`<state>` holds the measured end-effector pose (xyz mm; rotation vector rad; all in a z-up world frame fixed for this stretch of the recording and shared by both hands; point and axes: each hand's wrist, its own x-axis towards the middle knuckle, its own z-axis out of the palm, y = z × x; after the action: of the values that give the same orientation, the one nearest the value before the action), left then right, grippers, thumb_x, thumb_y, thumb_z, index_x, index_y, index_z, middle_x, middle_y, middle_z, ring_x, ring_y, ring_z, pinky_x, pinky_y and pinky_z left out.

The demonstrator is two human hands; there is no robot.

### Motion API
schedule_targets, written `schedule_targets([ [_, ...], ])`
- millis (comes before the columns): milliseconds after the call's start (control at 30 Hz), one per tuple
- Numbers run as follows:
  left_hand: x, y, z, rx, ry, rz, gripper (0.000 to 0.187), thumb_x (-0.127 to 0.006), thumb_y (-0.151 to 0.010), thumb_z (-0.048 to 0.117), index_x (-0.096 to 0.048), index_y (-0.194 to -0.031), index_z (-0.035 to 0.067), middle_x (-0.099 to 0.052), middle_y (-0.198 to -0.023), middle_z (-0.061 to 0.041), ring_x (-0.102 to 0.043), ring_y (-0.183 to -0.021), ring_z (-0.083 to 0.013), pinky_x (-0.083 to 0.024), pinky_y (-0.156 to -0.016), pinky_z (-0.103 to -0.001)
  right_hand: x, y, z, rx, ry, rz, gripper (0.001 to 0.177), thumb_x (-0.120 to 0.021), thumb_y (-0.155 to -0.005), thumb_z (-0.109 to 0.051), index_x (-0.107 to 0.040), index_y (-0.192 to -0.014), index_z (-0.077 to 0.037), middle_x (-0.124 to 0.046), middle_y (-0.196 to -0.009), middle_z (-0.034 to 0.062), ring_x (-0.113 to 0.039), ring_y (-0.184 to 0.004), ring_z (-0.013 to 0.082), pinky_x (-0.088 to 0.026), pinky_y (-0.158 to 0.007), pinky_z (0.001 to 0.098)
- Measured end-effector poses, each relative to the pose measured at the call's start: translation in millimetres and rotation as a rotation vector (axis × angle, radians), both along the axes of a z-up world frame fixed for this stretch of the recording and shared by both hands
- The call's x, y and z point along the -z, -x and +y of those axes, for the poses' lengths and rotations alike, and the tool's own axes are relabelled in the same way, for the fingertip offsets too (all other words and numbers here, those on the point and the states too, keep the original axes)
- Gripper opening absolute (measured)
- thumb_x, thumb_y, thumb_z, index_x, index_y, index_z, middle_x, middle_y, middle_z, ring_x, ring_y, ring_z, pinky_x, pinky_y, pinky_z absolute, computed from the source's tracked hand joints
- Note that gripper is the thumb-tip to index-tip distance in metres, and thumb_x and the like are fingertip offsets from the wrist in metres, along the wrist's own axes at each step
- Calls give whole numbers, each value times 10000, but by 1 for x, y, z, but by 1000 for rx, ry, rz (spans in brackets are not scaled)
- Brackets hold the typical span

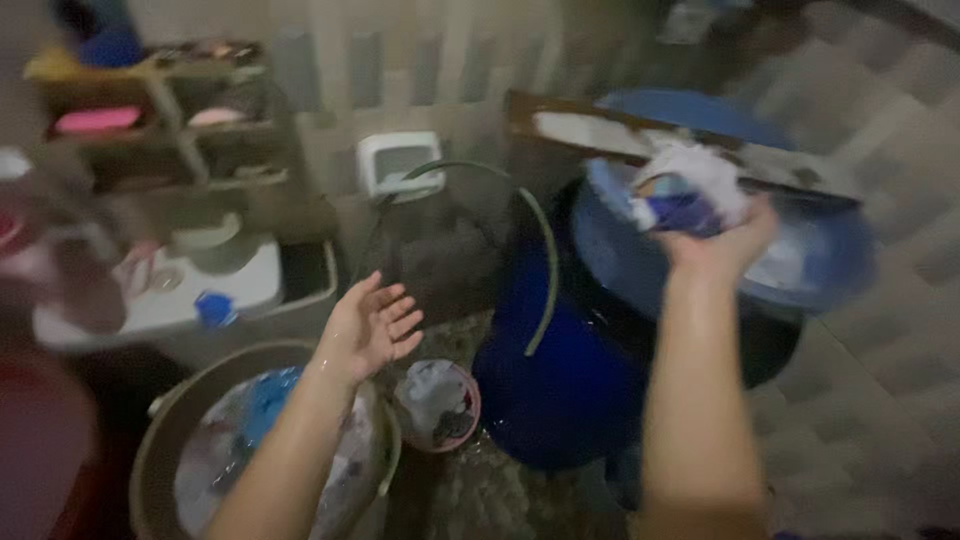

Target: The person hand-washes clothes in a bucket, repeatedly submerging, scrubbing, and rinsing them with water from a hose. They transfer the wet clothes to a pink basin and continue rinsing them while adding water from the hose.

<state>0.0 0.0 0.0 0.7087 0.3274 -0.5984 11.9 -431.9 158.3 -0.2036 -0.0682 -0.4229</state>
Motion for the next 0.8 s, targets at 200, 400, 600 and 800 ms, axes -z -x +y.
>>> schedule_targets([
  [200,26,-20,-8,-59,-10,82,312,-646,-919,408,-628,-1036,120,-657,-982,-52,-632,-947,-262,-484,-875,-454,28,-7,-136,357,728,763,618,-514,-977,-379,-418,-1465,-13,-575,-1421,245,-564,-1324,357,-237,-1052,716],
  [400,118,-25,47,-113,-74,216,206,-635,-936,357,-617,-1001,163,-650,-969,-16,-631,-920,-219,-484,-864,-415,78,-45,-26,549,886,3,370,-710,-1016,111,-359,-1015,-5,-624,-987,155,-660,-904,276,-607,-903,430],
  [600,299,50,177,-136,-864,42,219,-572,-976,270,-695,-970,88,-673,-874,-89,-660,-800,-253,-515,-697,-414,165,-17,260,-32,1583,80,199,-573,-999,-132,-717,-1038,1,-763,-952,102,-742,-866,195,-597,-786,344],
  [800,341,153,235,-47,-1231,373,322,-502,-1038,310,-705,-1086,65,-742,-977,-136,-727,-868,-268,-560,-749,-383,285,70,475,-1166,2168,8,436,-678,-898,-226,-716,-1290,-37,-794,-1083,213,-776,-924,270,-629,-797,381],
])
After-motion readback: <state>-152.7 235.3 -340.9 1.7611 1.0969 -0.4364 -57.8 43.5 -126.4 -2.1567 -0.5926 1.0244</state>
